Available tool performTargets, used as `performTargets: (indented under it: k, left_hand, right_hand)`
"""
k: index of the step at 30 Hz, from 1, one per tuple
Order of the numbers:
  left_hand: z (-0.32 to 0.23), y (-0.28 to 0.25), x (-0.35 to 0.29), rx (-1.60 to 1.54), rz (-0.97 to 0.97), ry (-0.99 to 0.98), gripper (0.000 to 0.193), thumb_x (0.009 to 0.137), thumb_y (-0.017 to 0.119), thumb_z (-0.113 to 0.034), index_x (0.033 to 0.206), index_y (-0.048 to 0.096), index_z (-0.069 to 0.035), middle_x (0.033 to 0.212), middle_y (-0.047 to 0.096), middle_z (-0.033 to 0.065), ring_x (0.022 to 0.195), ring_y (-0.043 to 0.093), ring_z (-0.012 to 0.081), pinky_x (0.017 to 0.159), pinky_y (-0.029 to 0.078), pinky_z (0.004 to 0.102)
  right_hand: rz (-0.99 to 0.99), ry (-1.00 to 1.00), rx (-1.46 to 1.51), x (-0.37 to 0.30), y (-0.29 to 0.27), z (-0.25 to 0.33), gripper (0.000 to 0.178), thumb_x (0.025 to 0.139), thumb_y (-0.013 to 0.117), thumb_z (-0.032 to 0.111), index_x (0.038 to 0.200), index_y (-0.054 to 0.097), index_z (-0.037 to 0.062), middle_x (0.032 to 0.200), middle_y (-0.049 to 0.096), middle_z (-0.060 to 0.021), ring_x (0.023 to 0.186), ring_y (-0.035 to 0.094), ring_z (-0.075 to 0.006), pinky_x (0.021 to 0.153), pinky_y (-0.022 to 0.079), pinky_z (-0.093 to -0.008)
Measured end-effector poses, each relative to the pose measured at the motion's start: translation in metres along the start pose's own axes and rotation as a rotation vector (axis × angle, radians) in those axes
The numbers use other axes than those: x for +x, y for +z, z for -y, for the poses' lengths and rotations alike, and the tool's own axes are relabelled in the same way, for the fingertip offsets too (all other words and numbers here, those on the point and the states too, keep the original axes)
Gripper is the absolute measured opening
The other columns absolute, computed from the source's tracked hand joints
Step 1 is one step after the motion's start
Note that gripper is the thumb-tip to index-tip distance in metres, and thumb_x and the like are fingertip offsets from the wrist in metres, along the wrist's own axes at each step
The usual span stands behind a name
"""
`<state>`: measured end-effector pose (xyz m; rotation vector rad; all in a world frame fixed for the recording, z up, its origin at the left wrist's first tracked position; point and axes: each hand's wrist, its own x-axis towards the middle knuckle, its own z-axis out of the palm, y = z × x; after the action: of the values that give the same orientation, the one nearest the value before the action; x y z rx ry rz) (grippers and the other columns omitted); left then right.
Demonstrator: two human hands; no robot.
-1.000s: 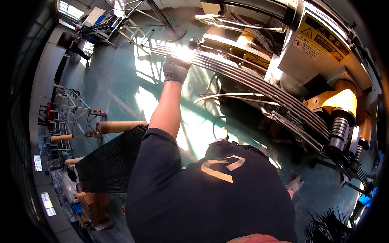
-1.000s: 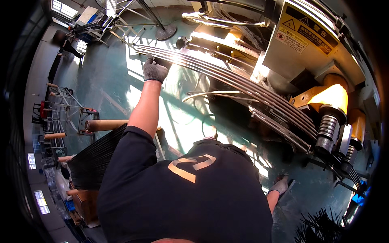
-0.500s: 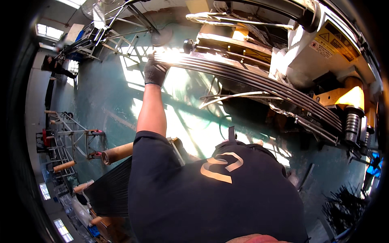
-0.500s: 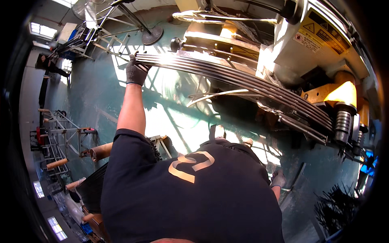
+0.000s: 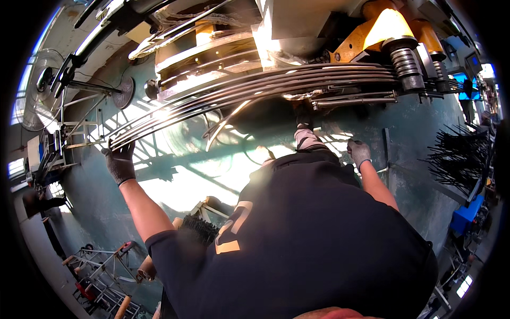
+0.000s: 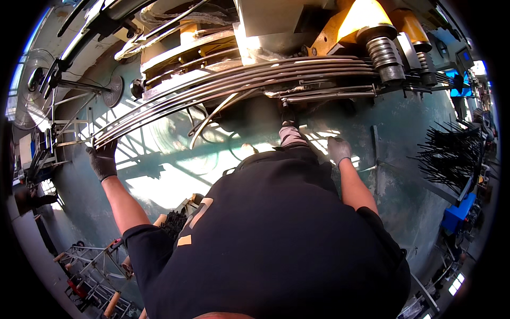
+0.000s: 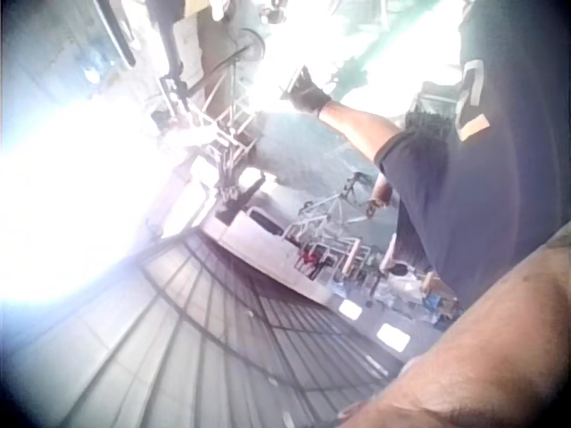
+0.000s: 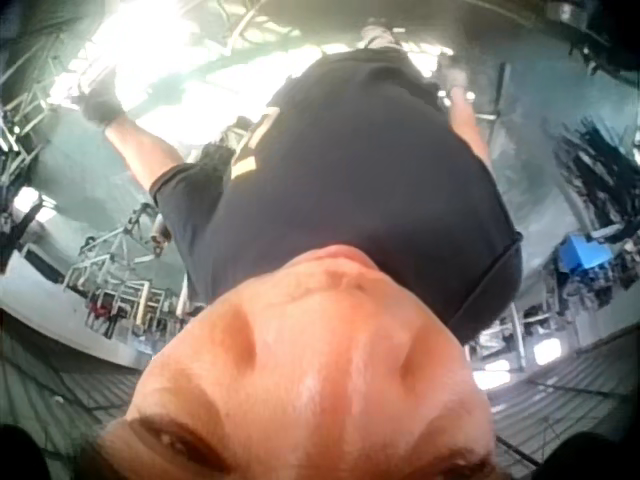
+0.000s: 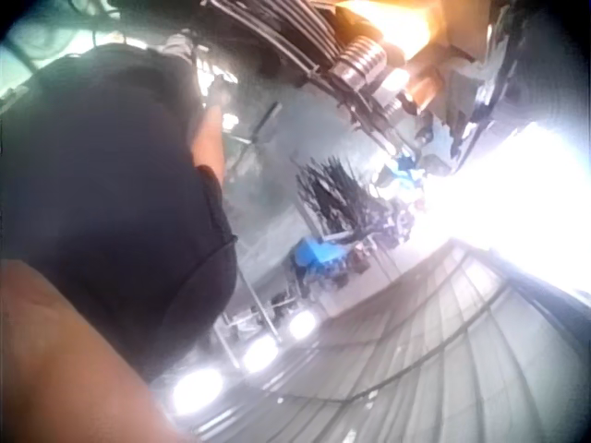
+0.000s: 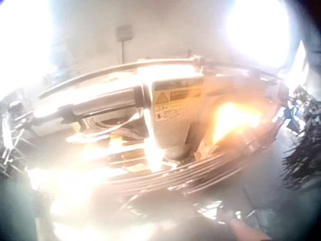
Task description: The person repeatedly picks up bundles of long metal rods from a floor rack and feeds them into a bending machine. The rods are bent into U-shapes and then placed into a collection rack. The process is repeated continuously throughout the clip.
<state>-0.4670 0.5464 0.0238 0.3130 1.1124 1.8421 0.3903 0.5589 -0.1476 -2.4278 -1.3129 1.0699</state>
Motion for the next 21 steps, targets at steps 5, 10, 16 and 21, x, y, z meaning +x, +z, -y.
performTargets:
  k: [5,10,16,21]
  left_hand:
    - [0.056,0.031,-0.042,-0.064,-0.378,0.143,0.078,0.106,0.04,-0.057,0.154,0.021,0.0,0.154,0.04,0.0295,0.133,0.048,0.0498,0.112,0.043,0.0642]
    - [0.197,0.036,-0.106,-0.256,-0.539,-0.128,0.065,0.104,0.045,-0.058,0.122,0.053,0.004,0.133,0.058,0.0255,0.123,0.056,0.044,0.112,0.042,0.0639]
    - [0.354,0.173,-0.156,-0.44,-0.715,-0.5,0.052,0.106,0.05,-0.043,0.129,0.053,0.004,0.127,0.062,0.0198,0.109,0.06,0.0386,0.102,0.046,0.0599]
    - [0.367,0.24,-0.176,-0.281,-0.5,-0.571,0.044,0.108,0.047,-0.045,0.109,0.056,-0.002,0.109,0.062,0.0167,0.097,0.055,0.0338,0.095,0.048,0.05]
  right_hand:
    - [0.056,-0.444,-0.507,0.072,-0.009,-0.004,0.035,0.094,0.052,0.032,0.082,0.072,0.0059,0.089,0.073,-0.0192,0.084,0.067,-0.038,0.076,0.05,-0.0475]
    - [0.173,-0.544,-0.524,0.165,0.001,-0.058,0.045,0.098,0.046,0.042,0.089,0.075,0.0088,0.094,0.074,-0.0177,0.091,0.069,-0.0397,0.085,0.05,-0.0513]
    - [0.05,-0.738,-0.649,0.218,-0.012,-0.121,0.03,0.101,0.05,0.029,0.1,0.074,0.011,0.103,0.075,-0.0149,0.097,0.07,-0.0368,0.088,0.053,-0.0532]
    - [-0.07,-0.693,-0.511,0.24,-0.024,-0.1,0.032,0.101,0.05,0.032,0.1,0.074,0.0105,0.103,0.074,-0.0155,0.096,0.07,-0.0376,0.088,0.053,-0.0521]
